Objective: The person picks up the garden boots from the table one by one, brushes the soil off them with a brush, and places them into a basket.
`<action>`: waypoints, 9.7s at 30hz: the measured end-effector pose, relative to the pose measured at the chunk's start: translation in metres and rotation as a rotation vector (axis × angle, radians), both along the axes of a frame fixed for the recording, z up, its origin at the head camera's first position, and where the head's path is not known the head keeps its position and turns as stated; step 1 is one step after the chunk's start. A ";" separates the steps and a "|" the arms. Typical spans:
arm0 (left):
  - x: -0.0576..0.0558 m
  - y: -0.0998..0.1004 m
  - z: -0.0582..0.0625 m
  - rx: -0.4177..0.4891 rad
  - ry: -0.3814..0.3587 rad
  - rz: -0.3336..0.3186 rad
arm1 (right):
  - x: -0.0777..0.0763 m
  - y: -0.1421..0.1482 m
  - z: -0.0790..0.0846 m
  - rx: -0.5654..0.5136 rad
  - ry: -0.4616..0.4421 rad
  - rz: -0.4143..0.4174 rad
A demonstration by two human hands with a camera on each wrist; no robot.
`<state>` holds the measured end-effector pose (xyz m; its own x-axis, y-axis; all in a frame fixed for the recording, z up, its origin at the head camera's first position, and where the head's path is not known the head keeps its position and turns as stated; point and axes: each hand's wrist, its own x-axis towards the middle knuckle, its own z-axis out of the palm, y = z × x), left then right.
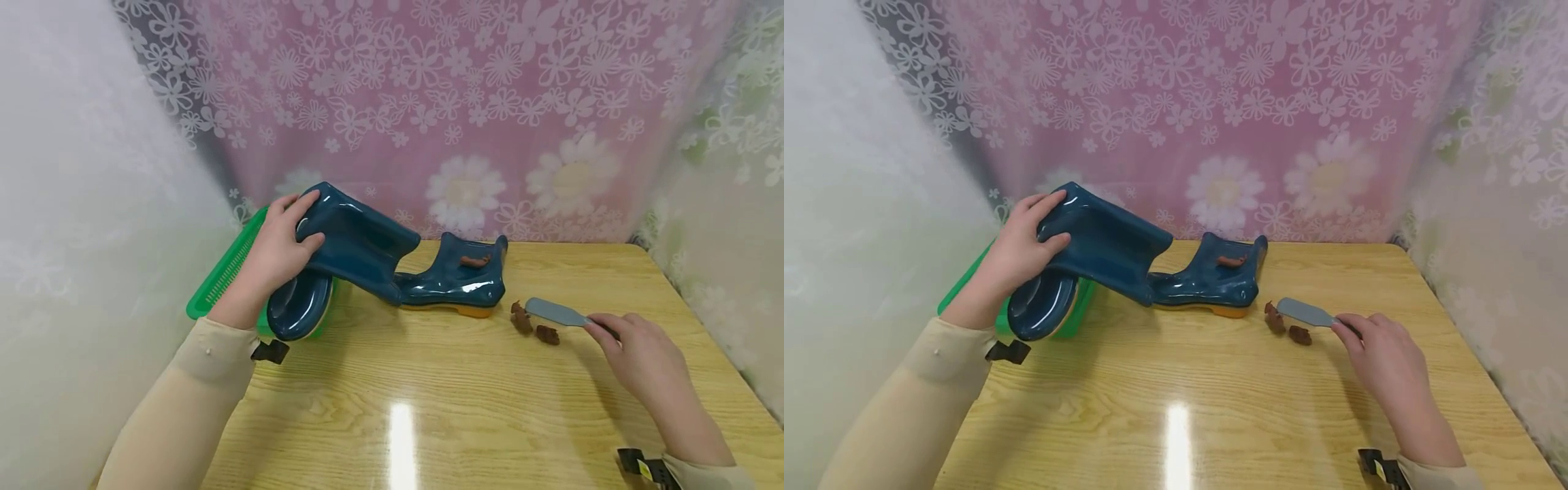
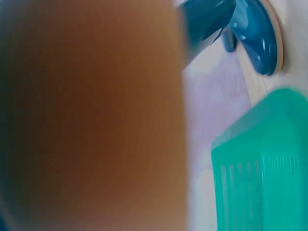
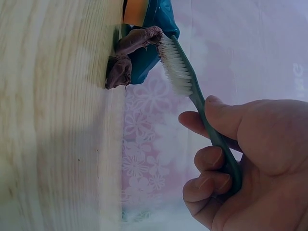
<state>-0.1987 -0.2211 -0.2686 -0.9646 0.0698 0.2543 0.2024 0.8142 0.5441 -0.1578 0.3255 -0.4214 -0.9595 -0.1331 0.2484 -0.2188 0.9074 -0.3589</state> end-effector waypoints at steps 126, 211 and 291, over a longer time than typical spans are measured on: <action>-0.042 0.074 -0.038 -0.278 -0.092 -0.240 | 0.002 0.016 -0.002 0.021 0.168 -0.111; -0.054 0.279 -0.162 -0.598 0.072 -0.099 | -0.002 0.021 0.001 -0.008 0.033 -0.098; -0.012 0.107 -0.149 -0.348 -0.021 -0.636 | -0.015 -0.007 0.020 -0.028 0.000 -0.052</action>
<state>-0.2111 -0.1145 -0.4177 -0.7145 0.6929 0.0968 0.6870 0.6689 0.2839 -0.1729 0.3187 -0.4012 -0.9648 -0.0759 0.2518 -0.1717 0.9071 -0.3844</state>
